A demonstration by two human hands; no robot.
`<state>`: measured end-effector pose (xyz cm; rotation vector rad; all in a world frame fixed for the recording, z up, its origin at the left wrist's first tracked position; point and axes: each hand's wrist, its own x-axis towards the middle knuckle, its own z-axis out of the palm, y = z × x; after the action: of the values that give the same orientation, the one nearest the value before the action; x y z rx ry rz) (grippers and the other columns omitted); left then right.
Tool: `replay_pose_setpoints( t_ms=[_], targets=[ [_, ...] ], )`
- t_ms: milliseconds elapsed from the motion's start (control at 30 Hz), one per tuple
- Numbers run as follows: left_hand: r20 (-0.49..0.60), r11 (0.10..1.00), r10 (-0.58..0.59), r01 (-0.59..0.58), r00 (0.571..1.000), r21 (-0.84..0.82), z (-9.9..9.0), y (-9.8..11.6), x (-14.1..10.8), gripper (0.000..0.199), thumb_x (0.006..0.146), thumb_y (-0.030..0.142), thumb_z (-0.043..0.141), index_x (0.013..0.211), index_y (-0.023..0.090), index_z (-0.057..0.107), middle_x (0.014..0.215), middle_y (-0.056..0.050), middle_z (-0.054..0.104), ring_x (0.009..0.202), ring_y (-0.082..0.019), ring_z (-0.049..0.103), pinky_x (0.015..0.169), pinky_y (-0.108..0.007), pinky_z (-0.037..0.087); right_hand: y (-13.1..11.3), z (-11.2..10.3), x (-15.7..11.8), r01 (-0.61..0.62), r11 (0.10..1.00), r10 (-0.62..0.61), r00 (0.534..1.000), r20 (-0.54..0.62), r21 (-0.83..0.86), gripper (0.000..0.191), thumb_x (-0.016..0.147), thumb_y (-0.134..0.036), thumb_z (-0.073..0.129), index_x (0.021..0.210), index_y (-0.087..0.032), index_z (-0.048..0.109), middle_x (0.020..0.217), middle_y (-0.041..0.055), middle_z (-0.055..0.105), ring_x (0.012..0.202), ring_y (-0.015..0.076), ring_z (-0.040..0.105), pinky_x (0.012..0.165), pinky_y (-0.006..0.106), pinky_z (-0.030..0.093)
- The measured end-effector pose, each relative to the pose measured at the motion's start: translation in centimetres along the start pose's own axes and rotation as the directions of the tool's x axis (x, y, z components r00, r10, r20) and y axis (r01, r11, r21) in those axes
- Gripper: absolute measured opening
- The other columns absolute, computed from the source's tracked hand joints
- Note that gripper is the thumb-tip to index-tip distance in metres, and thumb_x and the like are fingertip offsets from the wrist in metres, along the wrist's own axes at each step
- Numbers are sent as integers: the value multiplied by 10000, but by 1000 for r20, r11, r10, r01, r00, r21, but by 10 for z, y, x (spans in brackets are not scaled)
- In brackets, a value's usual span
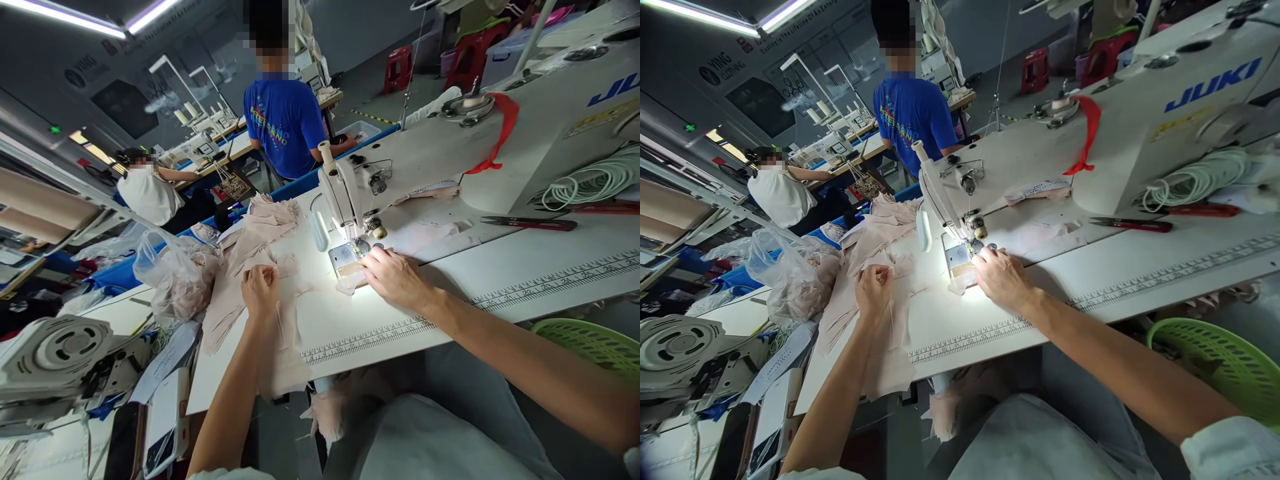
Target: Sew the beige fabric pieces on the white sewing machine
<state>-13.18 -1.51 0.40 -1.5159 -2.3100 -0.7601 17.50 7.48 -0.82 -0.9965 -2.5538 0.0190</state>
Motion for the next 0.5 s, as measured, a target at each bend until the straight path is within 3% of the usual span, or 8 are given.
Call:
replay_pose_setpoints(
  t_ms=[133, 267, 300, 367, 400, 433, 500],
  targets=[
    [-173, 939, -154, 89, 973, -332, -6, -14, 13, 174, 843, 355, 625, 876, 233, 505, 883, -55, 706, 832, -197, 674, 763, -322, 505, 0, -2, -1, 13, 1000, -13, 1000, -4, 17, 221, 969, -152, 436, 911, -152, 649, 895, 115, 623, 750, 210, 529, 702, 350, 375],
    [-276, 705, -429, 128, 860, -697, -31, -27, 40, 264, 793, 360, 625, 896, 240, 414, 783, 10, 663, 649, -136, 603, 595, -254, 448, 6, -13, -3, -9, 999, 8, 1000, 15, 41, 230, 978, -158, 428, 921, -151, 650, 910, 100, 622, 714, 183, 520, 655, 326, 351],
    [-317, 675, -474, 108, 822, -730, -42, -30, 46, 261, 802, 351, 605, 912, 243, 394, 790, 20, 661, 624, -129, 587, 573, -246, 438, 9, -16, -4, -15, 999, 14, 1000, 18, 43, 237, 980, -156, 425, 916, -152, 653, 912, 98, 622, 711, 177, 517, 653, 324, 348],
    [-416, 703, -481, 57, 772, -709, -65, -31, 52, 248, 827, 335, 584, 959, 244, 396, 812, 35, 668, 566, -111, 536, 538, -235, 413, 17, -22, -8, -19, 998, 18, 1000, 21, 53, 255, 984, -149, 420, 914, -154, 665, 909, 93, 624, 719, 173, 519, 658, 321, 345],
    [-433, 748, -423, 37, 796, -663, -75, -30, 51, 254, 842, 335, 591, 1005, 239, 422, 833, 35, 689, 527, -99, 494, 515, -228, 390, 22, -24, -11, -13, 998, 12, 1000, 20, 66, 265, 987, -147, 417, 930, -156, 676, 908, 89, 627, 730, 173, 522, 663, 319, 345],
    [-403, 797, -330, 23, 854, -604, -83, -25, 47, 280, 855, 346, 604, 1061, 236, 449, 856, 29, 718, 487, -90, 446, 488, -223, 360, 26, -25, -13, 3, 997, -4, 1000, 13, 81, 277, 994, -149, 413, 959, -158, 687, 910, 84, 630, 742, 172, 523, 670, 316, 345],
    [-162, 867, -77, -14, 984, -498, -90, -8, 32, 359, 873, 391, 629, 1163, 236, 486, 899, 5, 773, 438, -89, 408, 456, -233, 337, 32, -25, -18, 69, 992, -68, 998, -19, 109, 299, 1019, -173, 407, 1031, -172, 705, 922, 72, 633, 757, 167, 518, 689, 309, 349]
  ],
)
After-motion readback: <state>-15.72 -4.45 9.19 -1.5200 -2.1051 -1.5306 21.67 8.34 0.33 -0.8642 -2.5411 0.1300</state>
